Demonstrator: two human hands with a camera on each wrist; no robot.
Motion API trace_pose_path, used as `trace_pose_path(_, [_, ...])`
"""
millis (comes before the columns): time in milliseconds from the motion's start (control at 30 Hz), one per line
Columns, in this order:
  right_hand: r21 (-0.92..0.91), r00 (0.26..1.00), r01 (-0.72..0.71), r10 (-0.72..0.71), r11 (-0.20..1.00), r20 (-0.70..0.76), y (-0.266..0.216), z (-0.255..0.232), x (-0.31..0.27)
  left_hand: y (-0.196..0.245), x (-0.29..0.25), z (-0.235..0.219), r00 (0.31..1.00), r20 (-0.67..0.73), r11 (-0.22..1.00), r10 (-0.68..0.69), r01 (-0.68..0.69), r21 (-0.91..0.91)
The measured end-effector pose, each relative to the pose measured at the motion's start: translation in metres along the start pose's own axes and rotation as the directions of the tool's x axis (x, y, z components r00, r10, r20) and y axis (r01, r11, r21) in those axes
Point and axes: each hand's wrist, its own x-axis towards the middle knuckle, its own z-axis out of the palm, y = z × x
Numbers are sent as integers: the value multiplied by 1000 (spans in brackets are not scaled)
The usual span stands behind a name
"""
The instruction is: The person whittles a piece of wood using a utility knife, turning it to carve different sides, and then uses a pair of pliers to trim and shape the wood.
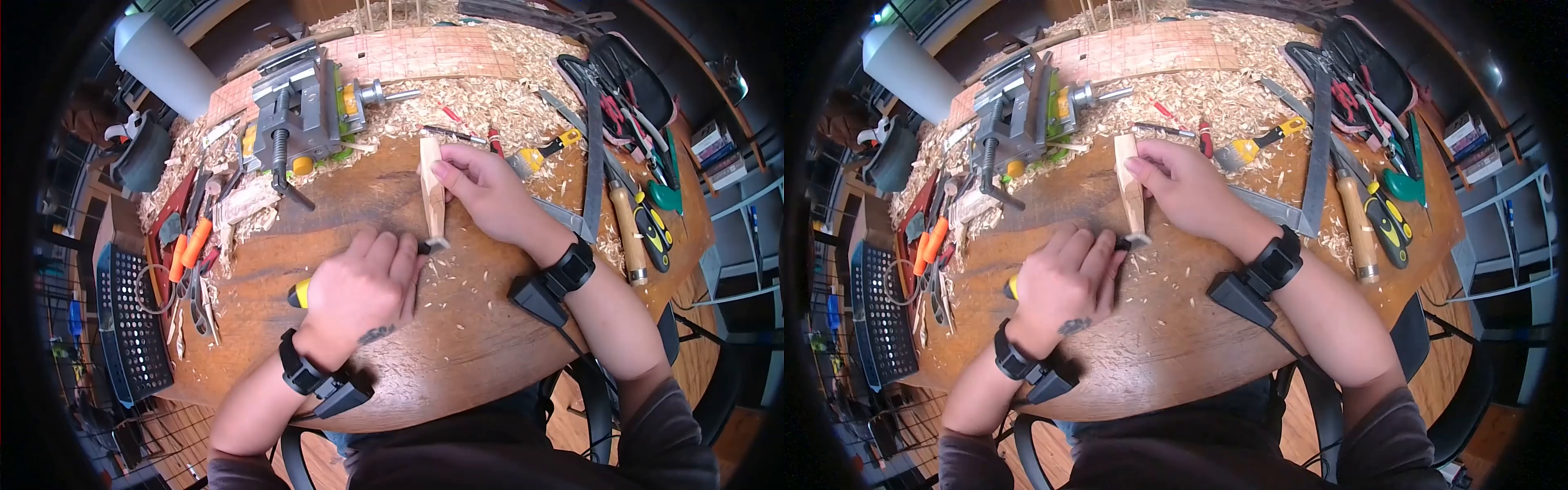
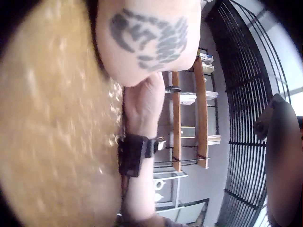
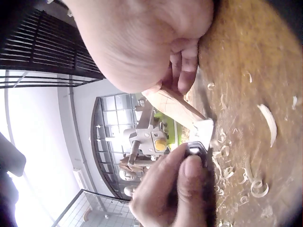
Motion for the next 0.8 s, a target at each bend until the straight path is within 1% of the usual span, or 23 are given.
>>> trace_pose_path(67, [68,1000,-18,16,998,27,-1,1,-1,0,-2,-1,1000,13,1000,-6,6,2])
trace_pose_path(133, [66,1000,-20,19,998,21,-2,1,-1,-1,0,-2,1000,17,1000,-9,9,7])
trace_pose_path(200, [65,1000,-27,26,998,16,-2,2,-1,-2,6,-2,999,-30,1000,-20,19,-10])
trace_pose_path(233, [68,1000,-26,25,997,18,-2,2,-1,-4,9,-2,999,-30,1000,-18,17,-9])
trace_pose_path(300, [70,999,-28,27,997,19,-1,1,-1,-6,15,-1,995,-88,997,-54,58,54])
trace_pose_path(367, [25,999,-26,25,999,28,-1,0,-1,-6,14,0,995,-85,998,-50,53,38])
trace_pose_path(433, [56,999,-19,17,998,27,1,1,-1,-4,11,0,998,-38,999,-47,48,26])
trace_pose_path(467, [84,1000,-10,8,996,27,2,1,0,-4,10,0,998,-39,998,-48,49,26])
trace_pose_path(567, [71,999,-23,20,997,37,4,0,1,-3,8,0,999,-32,999,-35,36,27])
trace_pose_path(633, [76,999,-29,27,997,17,0,2,-1,0,5,-3,999,28,1000,-25,24,9])
trace_pose_path(667, [84,999,-35,35,996,-4,-1,3,-1,1,3,-3,999,28,1000,-25,25,11])
trace_pose_path(800, [65,1000,-20,19,998,5,0,2,-1,2,2,-1,1000,-4,1000,-27,27,3])
